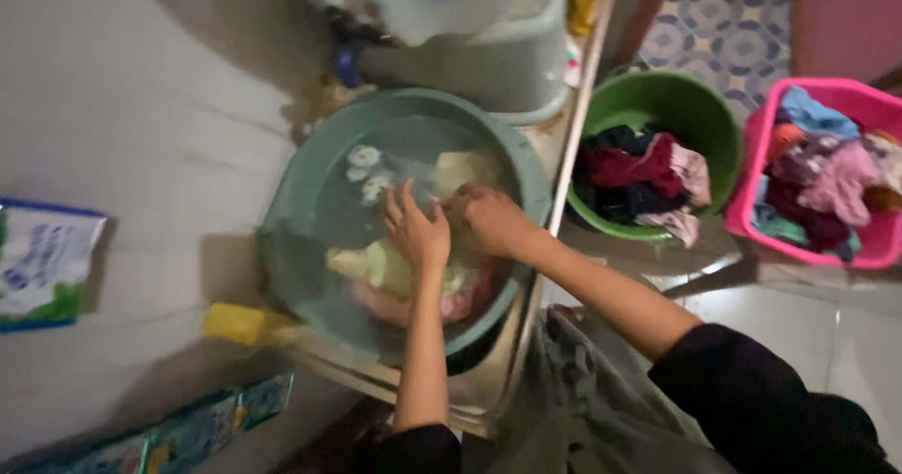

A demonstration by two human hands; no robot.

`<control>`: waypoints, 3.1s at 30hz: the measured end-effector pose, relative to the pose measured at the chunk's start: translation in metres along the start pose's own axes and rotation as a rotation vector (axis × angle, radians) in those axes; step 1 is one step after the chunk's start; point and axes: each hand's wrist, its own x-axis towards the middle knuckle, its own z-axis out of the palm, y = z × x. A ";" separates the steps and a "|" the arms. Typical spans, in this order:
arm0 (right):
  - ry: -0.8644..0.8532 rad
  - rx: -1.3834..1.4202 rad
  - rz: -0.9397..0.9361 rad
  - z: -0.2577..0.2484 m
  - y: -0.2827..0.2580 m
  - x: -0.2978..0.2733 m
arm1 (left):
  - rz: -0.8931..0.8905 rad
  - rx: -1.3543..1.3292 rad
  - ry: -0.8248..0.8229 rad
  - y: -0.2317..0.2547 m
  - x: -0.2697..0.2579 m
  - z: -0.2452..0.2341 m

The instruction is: The person hand-washes small clothing items in a basin of soapy water, scrubbing and rinsing each piece before placing it into a green bucket. The items include various colored garments and socks.

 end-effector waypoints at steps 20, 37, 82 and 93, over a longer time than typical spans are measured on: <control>-0.322 0.235 0.144 -0.051 -0.010 0.075 | 0.234 0.085 -0.441 -0.133 0.009 0.057; 0.028 -0.071 0.157 -0.011 0.015 0.069 | -0.093 -0.574 -0.367 -0.145 0.017 -0.001; 0.044 1.109 0.301 -0.017 -0.031 0.047 | -0.302 -1.583 -0.569 -0.061 0.041 -0.039; -0.060 1.383 0.472 -0.017 -0.031 0.066 | -0.506 -1.604 -0.338 -0.041 0.061 -0.071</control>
